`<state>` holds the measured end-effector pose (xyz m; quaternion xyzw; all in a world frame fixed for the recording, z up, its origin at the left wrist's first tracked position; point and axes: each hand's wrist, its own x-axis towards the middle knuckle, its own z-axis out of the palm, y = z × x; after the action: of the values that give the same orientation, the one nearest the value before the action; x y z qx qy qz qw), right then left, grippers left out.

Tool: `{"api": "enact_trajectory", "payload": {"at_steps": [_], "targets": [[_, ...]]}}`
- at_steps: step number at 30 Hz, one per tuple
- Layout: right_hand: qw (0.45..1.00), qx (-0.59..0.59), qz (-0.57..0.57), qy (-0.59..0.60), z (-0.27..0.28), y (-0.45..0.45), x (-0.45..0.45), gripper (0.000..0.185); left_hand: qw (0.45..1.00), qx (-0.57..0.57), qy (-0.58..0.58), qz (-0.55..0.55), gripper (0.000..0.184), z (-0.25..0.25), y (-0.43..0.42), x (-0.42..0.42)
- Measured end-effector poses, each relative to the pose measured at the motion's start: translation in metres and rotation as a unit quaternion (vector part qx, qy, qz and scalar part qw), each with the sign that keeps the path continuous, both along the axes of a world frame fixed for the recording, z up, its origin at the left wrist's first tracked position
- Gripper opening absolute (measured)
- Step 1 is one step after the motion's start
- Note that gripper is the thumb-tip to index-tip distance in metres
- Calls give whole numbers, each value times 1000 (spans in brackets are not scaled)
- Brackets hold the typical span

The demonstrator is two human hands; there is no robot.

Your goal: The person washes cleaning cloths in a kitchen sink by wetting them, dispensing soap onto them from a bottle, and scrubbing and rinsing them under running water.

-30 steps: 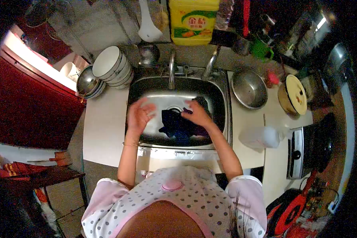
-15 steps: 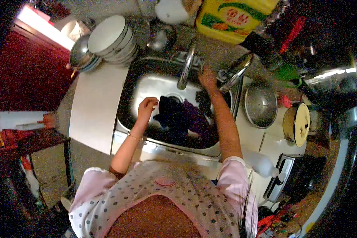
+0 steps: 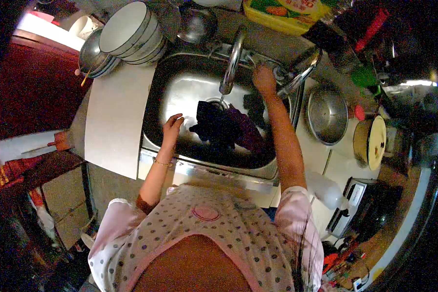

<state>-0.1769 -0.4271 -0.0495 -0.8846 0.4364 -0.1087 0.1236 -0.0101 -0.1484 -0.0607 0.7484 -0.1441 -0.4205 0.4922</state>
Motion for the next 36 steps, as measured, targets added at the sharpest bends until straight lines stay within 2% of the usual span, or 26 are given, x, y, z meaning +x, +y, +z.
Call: {"api": "enact_trajectory", "payload": {"at_steps": [1,3,5,7,8,9,10,11,12,13,14,15,16,17,18,20,22,23,24,25,27,29,32,33,35,36], "targets": [[1000,2,-6,-1,0,-1,0,27,1000,18,6,-2,28,5,0,-1],[996,48,-4,71,10,-6,2,28,1000,6,22,1,27,16,-3,-3],[998,23,-18,57,20,2,11,30,999,-8,38,1,27,21,-5,-4],[991,93,-37,86,25,5,27,31,999,-17,42,6,29,23,-6,-6],[980,148,-92,94,33,9,31,29,999,-17,40,-2,29,21,-7,-7],[980,149,-100,91,30,11,29,29,998,-20,-29,-59,31,15,-10,-9],[962,244,-110,-55,17,13,24,29,988,-22,-97,-116,32,6,-11,-11],[915,330,-116,-200,4,18,20,33,972,2,-99,-212,48,-14,-14,-11],[926,221,-137,-273,-43,21,17,33,928,69,-187,-314,60,-17,-19,-19],[916,313,-112,-226,-12,48,10,31,862,135,-272,-407,73,-19,-25,-30],[936,264,7,-234,-40,62,-2,32,828,171,-268,-462,83,-23,-29,-42],[941,305,-89,-113,-62,85,-11,50,791,208,-262,-513,92,-33,-31,-53],[939,324,-98,-59,-39,116,-18,71,774,177,-256,-551,100,-62,-31,-61],[934,353,-38,30,-53,135,-30,86,774,176,-259,-550,100,-76,-29,-70],[938,342,-42,40,-36,161,-32,88,775,168,-270,-547,93,-86,-28,-78],[958,264,-50,103,-88,199,-43,80,776,156,-281,-542,87,-108,-25,-85],[951,272,-83,121,-85,200,-39,74,756,173,-378,-505,71,-118,-27,-91],[942,284,-116,135,-83,200,-35,68,757,175,-376,-504,71,-118,-32,-89],[952,232,-108,167,-77,196,-30,57,750,183,-348,-531,66,-101,-40,-79],[951,239,-107,163,-86,189,-27,57,740,193,-321,-559,61,-92,-47,-68],[956,265,-95,85,-90,160,-23,49,865,-20,-247,-436,40,-125,-55,-53],[949,298,-95,40,-72,129,-19,47,931,-80,-110,-340,33,-104,-74,-46],[791,594,-75,-126,-40,99,-18,46,941,-78,103,-313,30,-64,-88,-18],[725,666,-72,-162,-20,94,-14,47,918,-170,235,-270,28,-59,-84,-10],[734,652,-88,-168,-12,98,-10,54,926,-168,214,-261,27,-67,-84,2],[700,669,-154,-196,-23,101,-10,59,954,-107,28,-277,29,-91,-83,6]]}}
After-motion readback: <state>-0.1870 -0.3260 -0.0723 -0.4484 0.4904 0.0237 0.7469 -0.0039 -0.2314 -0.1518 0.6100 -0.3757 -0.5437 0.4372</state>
